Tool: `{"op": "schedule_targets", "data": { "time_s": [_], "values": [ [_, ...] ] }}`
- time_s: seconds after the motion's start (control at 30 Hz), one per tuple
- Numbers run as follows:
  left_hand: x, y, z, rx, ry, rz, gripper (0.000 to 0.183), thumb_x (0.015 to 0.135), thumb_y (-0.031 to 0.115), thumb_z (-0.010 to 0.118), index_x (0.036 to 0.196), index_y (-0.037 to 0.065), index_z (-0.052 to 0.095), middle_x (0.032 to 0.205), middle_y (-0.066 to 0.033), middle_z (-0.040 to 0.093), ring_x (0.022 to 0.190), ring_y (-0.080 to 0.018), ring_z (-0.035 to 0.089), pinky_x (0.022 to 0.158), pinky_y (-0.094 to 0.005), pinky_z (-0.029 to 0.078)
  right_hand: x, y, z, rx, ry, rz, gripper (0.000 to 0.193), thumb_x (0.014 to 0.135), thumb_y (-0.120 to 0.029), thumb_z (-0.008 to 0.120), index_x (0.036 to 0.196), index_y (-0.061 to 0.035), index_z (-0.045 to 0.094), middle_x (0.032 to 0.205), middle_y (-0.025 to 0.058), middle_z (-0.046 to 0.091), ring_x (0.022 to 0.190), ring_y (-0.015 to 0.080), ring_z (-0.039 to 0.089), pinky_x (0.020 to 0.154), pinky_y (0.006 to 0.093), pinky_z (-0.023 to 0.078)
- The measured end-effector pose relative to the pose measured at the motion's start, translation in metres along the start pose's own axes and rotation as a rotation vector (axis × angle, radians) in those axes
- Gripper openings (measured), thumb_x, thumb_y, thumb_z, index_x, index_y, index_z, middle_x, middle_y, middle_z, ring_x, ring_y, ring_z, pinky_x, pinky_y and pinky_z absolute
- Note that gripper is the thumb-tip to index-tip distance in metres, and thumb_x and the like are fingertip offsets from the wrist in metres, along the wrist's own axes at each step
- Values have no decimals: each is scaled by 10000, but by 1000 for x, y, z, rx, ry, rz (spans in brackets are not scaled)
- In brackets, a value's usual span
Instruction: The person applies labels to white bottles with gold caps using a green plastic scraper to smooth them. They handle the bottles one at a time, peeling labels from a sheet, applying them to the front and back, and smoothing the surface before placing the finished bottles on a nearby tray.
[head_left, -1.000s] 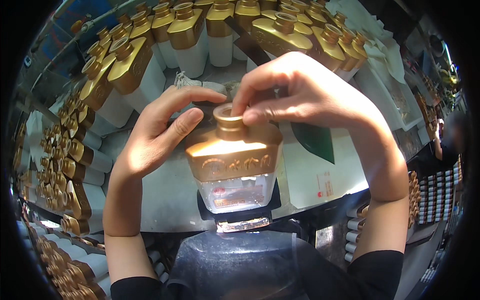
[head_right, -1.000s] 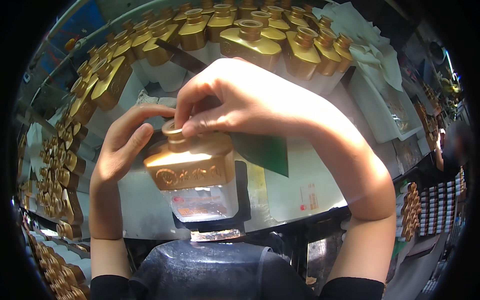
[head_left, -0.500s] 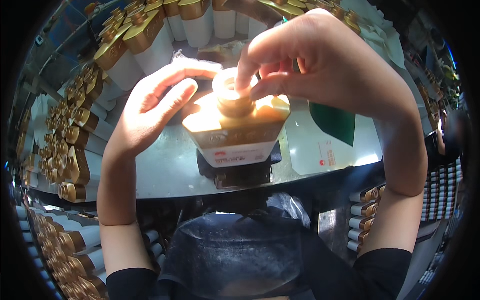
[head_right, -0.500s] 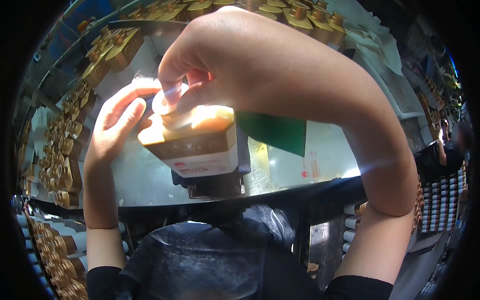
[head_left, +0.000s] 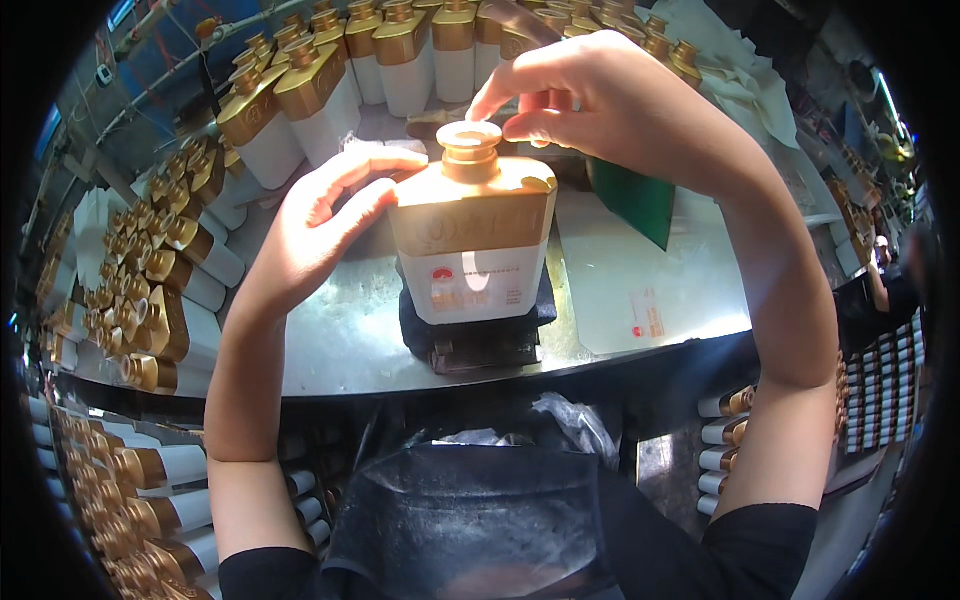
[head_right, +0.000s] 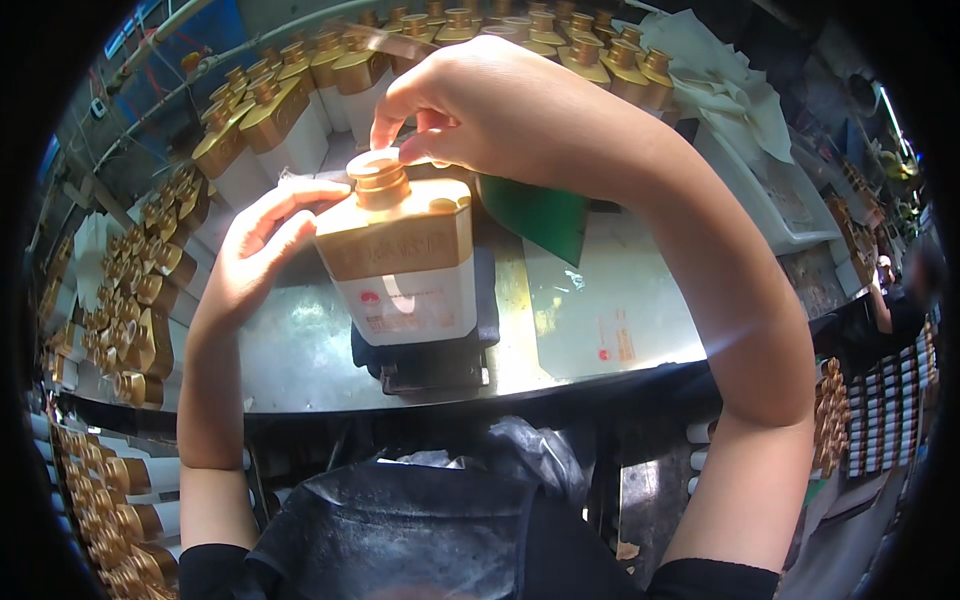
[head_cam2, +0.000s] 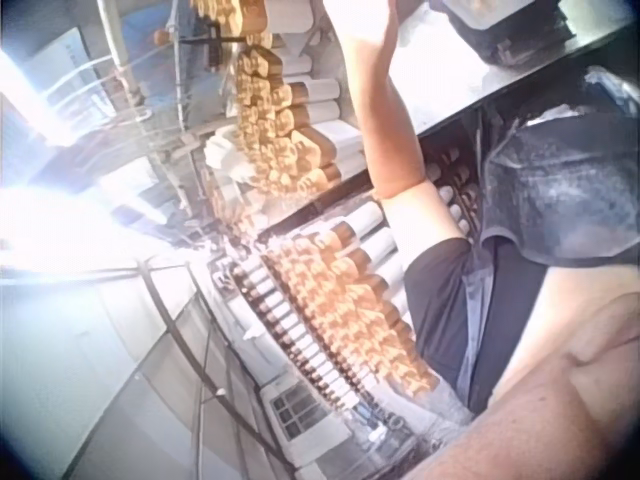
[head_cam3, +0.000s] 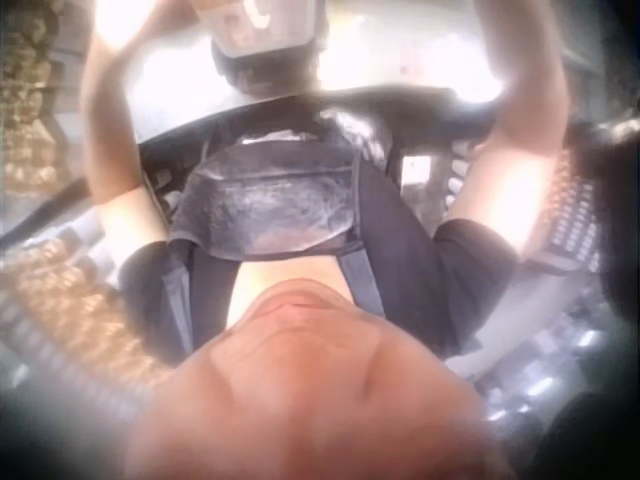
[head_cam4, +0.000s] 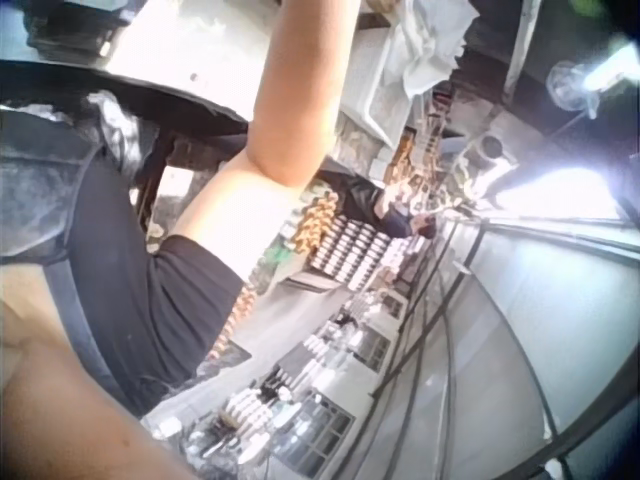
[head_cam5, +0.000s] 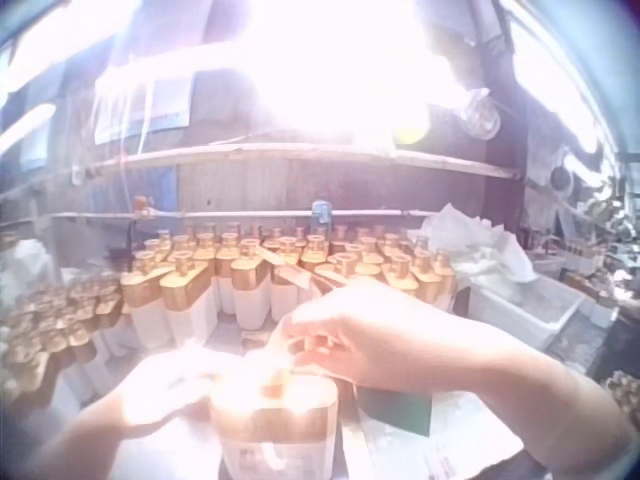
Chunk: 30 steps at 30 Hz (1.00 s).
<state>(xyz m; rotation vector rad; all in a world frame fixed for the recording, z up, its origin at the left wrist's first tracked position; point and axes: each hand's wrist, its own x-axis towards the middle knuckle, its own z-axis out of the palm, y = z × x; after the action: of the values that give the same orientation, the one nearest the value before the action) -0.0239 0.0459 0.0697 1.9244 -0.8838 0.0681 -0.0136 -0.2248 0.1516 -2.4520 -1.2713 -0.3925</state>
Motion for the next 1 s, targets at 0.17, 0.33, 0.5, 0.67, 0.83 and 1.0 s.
{"op": "schedule_targets", "data": {
  "time_s": [0.17,0.33,0.5,0.67,0.83,1.0],
  "values": [
    [3,-5,2,-87,22,-52,269,969,140,533,1171,-19,613,1177,-99,624,1111,-168,557,1008,-302,395,-21,4,-4,87,34,214,191,865,-157,669,1005,-29,696,805,112,677,697,201,631,665,304,507],
    [14,-19,5,-98,55,-86,311,993,224,514,1177,-5,617,1130,-86,632,1081,-160,556,989,-291,396,-28,14,4,193,-55,372,206,868,-192,662,965,-11,688,807,100,682,703,168,649,672,289,515],
    [22,-37,7,-155,64,-152,427,1021,352,459,1204,-1,614,1146,-85,647,1100,-150,570,1013,-300,399,-31,25,5,213,-70,385,180,891,-158,642,997,-20,687,838,87,690,733,161,656,715,269,533],
    [27,-43,7,-170,46,-194,458,1028,382,436,1221,2,603,1138,-88,654,1042,-149,599,981,-304,428,-40,27,9,356,-12,461,177,904,-156,626,1028,-48,692,842,86,683,752,147,650,722,264,522],
    [29,-48,9,-242,45,-211,464,1032,383,420,1229,0,592,1122,-95,654,1012,-147,611,955,-301,443,-49,4,26,-76,-83,218,92,832,-67,684,912,-35,653,919,72,688,705,190,644,642,288,521],
    [30,-47,9,-316,35,-241,463,1035,380,412,1224,-6,585,1104,-90,653,1011,-138,613,930,-285,457,-54,-16,46,-221,-42,-5,385,871,-157,617,1239,-54,565,762,70,636,666,230,638,573,335,503]
  ]
}}
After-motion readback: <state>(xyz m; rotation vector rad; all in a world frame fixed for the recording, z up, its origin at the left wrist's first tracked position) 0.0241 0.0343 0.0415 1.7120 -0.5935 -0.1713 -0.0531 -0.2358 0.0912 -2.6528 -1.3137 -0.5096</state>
